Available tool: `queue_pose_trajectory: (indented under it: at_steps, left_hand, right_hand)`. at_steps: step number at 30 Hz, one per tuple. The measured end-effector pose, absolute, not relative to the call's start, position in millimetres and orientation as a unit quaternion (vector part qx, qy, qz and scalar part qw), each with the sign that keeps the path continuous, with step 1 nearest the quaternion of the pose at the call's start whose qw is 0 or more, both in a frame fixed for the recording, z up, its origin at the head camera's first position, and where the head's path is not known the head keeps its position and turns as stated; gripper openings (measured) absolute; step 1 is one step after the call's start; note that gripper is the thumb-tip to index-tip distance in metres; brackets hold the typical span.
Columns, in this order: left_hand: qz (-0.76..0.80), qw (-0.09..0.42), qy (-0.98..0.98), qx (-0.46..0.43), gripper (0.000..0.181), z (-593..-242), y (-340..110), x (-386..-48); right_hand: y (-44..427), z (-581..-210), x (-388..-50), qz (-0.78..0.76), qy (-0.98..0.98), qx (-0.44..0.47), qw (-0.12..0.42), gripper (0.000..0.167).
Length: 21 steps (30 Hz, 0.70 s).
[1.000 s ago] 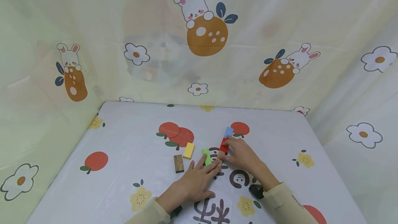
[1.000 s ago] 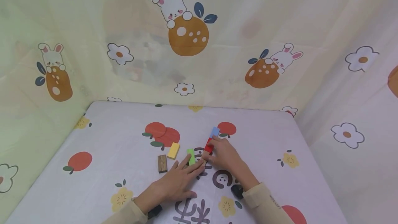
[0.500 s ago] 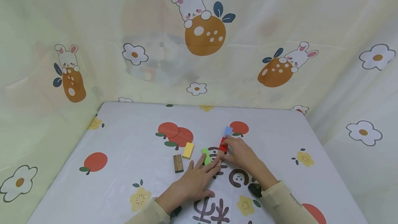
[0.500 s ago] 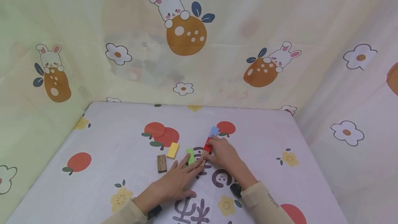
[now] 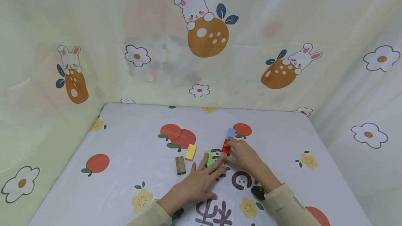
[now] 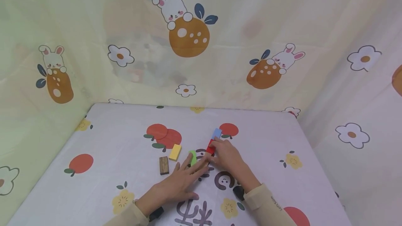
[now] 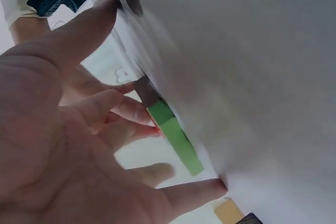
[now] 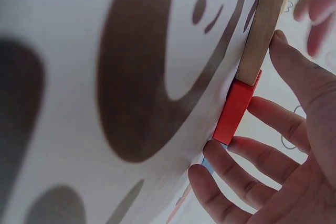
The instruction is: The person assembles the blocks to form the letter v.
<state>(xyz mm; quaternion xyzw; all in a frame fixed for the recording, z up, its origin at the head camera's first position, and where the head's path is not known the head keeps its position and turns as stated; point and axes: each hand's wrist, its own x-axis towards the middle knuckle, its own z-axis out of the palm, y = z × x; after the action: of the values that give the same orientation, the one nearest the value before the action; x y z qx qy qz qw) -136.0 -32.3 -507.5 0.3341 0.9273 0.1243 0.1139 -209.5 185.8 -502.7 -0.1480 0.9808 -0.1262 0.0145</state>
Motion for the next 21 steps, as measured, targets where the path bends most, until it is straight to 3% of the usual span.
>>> queue_pose_trajectory:
  at_steps: [7,12,17,21]
  left_hand:
    - [0.142,0.092,0.924,0.342,0.098,-508,-35,-142]
    - [0.197,0.059,0.918,0.340,0.087,-500,-50,-159]
    - [0.242,0.039,0.922,0.301,0.076,-491,-74,-182]
    - [0.270,0.053,0.926,0.261,0.075,-490,-92,-198]
  right_hand:
    - [186,-505,-211,-0.135,0.980,-0.145,0.017,0.046]
    - [186,-505,-211,-0.144,0.979,-0.144,0.016,0.048]
    - [186,-503,-210,-0.153,0.978,-0.140,0.020,0.053]
    - [186,-504,-211,-0.157,0.978,-0.135,0.023,0.053]
